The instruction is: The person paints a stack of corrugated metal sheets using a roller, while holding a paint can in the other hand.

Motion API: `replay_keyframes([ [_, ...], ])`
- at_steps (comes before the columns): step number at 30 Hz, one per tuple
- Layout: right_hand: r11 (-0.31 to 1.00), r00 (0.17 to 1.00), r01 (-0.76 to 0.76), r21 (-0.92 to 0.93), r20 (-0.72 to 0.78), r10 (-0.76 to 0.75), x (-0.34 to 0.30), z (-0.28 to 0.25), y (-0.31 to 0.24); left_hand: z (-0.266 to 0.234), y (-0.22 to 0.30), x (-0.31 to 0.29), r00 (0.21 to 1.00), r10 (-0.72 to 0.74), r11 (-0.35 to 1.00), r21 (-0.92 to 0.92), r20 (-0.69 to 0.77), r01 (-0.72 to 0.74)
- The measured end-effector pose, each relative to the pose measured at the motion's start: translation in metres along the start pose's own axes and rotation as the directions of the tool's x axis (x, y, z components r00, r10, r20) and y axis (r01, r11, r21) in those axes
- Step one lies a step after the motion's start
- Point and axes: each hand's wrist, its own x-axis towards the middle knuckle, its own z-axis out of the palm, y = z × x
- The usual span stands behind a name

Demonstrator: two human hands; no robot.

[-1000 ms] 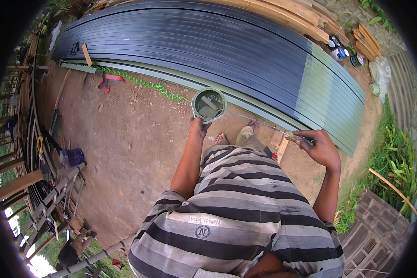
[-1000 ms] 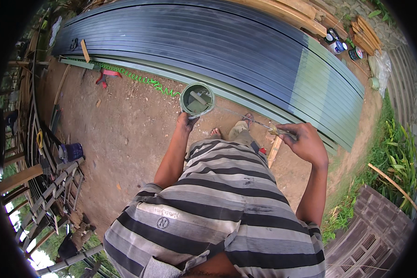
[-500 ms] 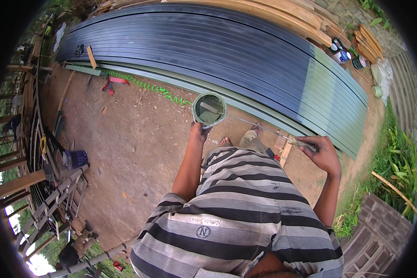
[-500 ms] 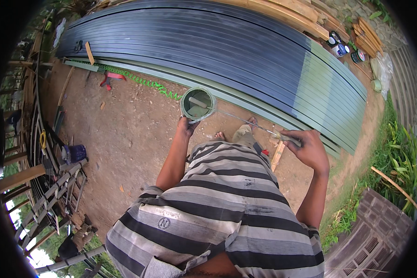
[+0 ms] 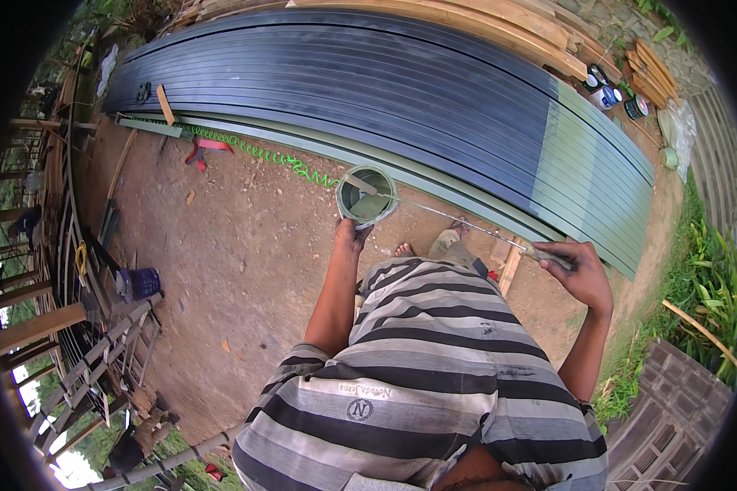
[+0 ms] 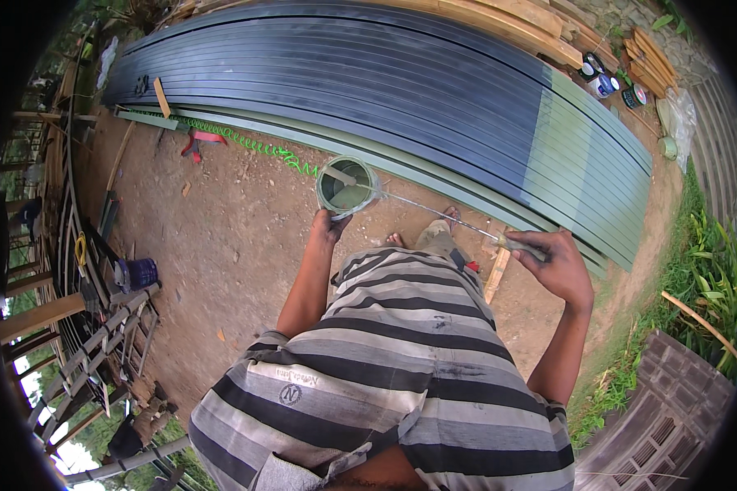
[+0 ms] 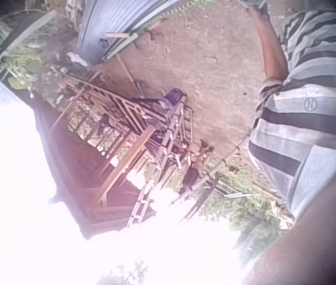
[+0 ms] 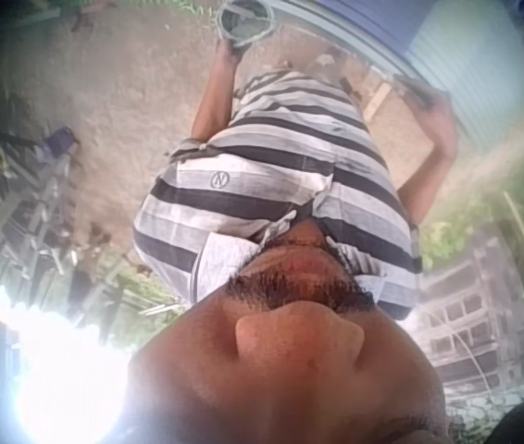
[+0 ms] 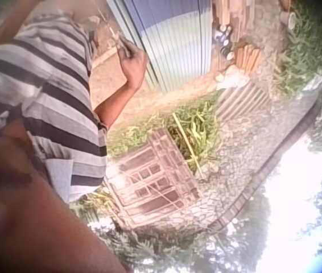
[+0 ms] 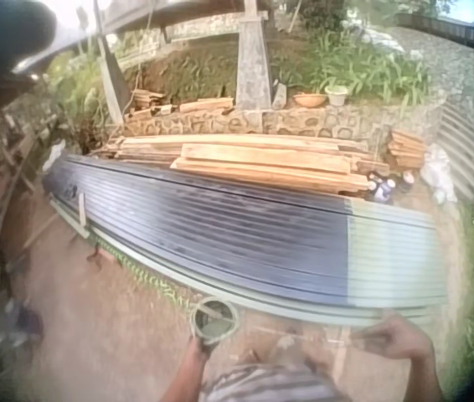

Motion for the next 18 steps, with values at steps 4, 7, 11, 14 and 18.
replay_keyframes([
  [4,1.0,1.0,0.016,-0.01,-0.012,-0.016,-0.002,0.003,-0.001,-0.007,0.001,0.006,1.0,-0.006,1.0,-0.027,0.004,0.006],
  [7,0.998,0.999,0.04,0.038,-0.033,-0.039,-0.006,0.005,0.001,-0.005,0.0,0.006,1.0,-0.016,0.999,-0.03,-0.021,0.015],
  [11,0.999,1.0,-0.002,0.034,0.003,0.002,-0.008,0.002,-0.007,-0.01,0.001,0.009,0.999,-0.019,1.0,-0.019,-0.029,0.018],
  [14,0.999,1.0,0.011,0.048,0.001,-0.011,-0.01,0.003,-0.005,-0.012,0.002,0.011,0.999,-0.032,0.999,-0.009,-0.035,0.031],
  [18,0.998,0.998,-0.051,0.046,0.024,0.05,-0.014,0.002,-0.013,-0.006,0.001,0.003,0.999,-0.027,1.0,-0.004,-0.021,0.027],
])
